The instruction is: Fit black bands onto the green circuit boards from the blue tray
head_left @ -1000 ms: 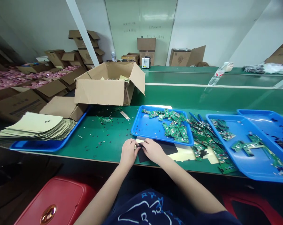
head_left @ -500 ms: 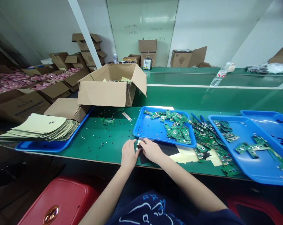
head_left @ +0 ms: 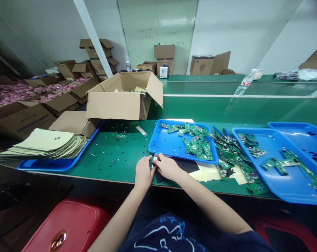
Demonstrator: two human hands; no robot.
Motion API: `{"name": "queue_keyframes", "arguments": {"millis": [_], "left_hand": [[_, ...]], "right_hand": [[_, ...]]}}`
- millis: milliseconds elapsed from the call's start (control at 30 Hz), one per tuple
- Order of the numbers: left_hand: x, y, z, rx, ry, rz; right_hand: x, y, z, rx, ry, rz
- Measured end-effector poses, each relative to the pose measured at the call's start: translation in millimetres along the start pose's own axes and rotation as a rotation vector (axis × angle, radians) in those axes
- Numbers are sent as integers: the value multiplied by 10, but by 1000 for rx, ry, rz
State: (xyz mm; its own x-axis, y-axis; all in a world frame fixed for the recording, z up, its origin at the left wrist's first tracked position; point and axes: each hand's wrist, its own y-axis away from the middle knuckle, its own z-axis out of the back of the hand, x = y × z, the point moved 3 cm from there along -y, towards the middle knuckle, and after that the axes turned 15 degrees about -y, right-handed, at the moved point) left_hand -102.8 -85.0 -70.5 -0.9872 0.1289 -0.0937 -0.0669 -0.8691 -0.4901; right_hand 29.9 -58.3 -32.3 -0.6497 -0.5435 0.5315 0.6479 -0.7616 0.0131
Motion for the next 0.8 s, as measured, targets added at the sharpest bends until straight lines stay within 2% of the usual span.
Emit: {"name": "queue_keyframes", "arguments": {"millis": [433, 633, 800], "left_hand": [[4, 2, -9, 13, -17, -6], [-15, -9, 51, 10, -39, -28], [-148, -34, 175, 21, -65, -110]], "right_hand": [[-25, -98, -6, -38, -111, -17], [-115, -65, -38, -162, -270, -13], [-214, 49, 71, -345, -451, 6]]}}
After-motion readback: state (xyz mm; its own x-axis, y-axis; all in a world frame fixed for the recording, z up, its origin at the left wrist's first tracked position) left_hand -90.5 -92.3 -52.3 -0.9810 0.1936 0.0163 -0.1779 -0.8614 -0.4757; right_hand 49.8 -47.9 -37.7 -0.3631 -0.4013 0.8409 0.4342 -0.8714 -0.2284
